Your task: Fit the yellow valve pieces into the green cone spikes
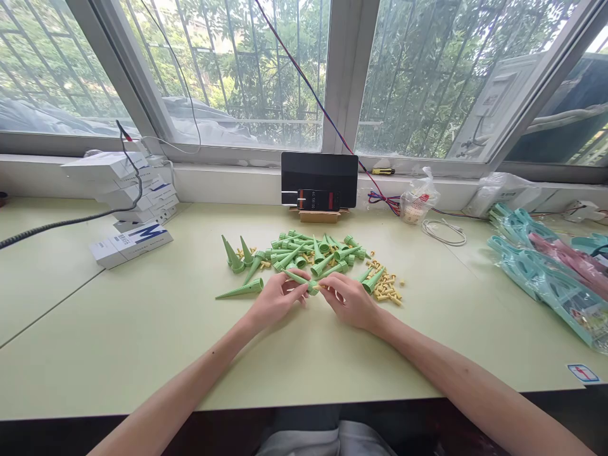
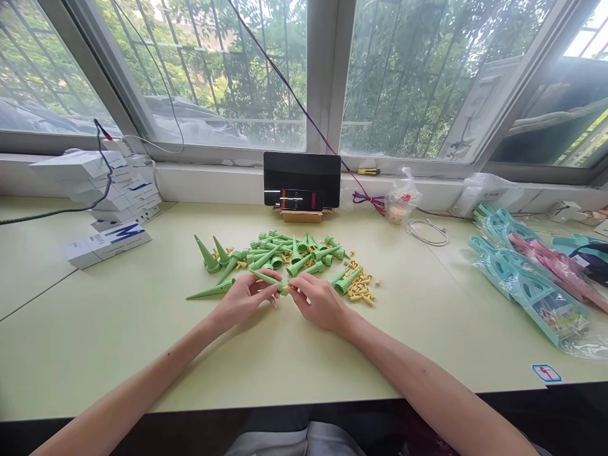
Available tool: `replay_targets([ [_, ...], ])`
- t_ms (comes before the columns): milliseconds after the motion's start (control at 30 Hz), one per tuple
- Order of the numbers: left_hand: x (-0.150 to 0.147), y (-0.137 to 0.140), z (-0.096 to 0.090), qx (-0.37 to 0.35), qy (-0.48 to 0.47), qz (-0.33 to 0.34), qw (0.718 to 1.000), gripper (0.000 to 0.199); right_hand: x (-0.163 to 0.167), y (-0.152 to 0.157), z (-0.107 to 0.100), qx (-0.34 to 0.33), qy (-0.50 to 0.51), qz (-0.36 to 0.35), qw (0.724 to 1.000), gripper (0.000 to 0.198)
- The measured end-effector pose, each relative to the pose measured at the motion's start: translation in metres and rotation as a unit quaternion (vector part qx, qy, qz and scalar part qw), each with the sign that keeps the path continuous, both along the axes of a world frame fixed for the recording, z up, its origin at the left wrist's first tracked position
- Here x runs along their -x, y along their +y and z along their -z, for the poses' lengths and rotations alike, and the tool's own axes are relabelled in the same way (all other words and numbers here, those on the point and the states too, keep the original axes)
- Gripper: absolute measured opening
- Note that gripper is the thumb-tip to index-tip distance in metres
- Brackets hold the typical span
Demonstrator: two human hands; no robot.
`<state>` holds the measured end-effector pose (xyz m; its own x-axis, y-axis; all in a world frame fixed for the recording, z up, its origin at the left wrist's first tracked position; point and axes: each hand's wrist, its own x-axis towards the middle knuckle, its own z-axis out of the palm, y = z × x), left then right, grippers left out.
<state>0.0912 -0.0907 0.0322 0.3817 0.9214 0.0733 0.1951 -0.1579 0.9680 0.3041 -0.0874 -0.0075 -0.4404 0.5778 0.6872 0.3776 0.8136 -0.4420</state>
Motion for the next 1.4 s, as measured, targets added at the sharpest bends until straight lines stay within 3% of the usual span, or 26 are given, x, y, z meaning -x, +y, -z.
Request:
replay_targets([
  [567, 0.000, 0.003, 0.000, -0.032, -0.023, -0.032, 0.999, 0.029, -0.001, -0.001, -0.002, -0.003, -0.003, 0.000, 1.000, 0.011],
  [1000, 0.000, 0.001, 0.001, -0.049, 0.029, -0.078, 0.995, 0.038, 0.002, -0.006, -0.009, -0.021, -0.014, -0.014, 1.000, 0.014],
  [1233, -0.002, 0.000, 0.004, -0.056, 0.040, -0.067, 0.995, 0.045, 0.004, -0.007, -0.010, -0.019, -0.020, -0.022, 0.999, 0.015],
  [1400, -0.002, -0.001, 0.004, -0.056, 0.037, -0.050, 0.996, 0.038, 0.004, -0.007, -0.011, -0.012, -0.033, -0.021, 0.999, 0.016],
])
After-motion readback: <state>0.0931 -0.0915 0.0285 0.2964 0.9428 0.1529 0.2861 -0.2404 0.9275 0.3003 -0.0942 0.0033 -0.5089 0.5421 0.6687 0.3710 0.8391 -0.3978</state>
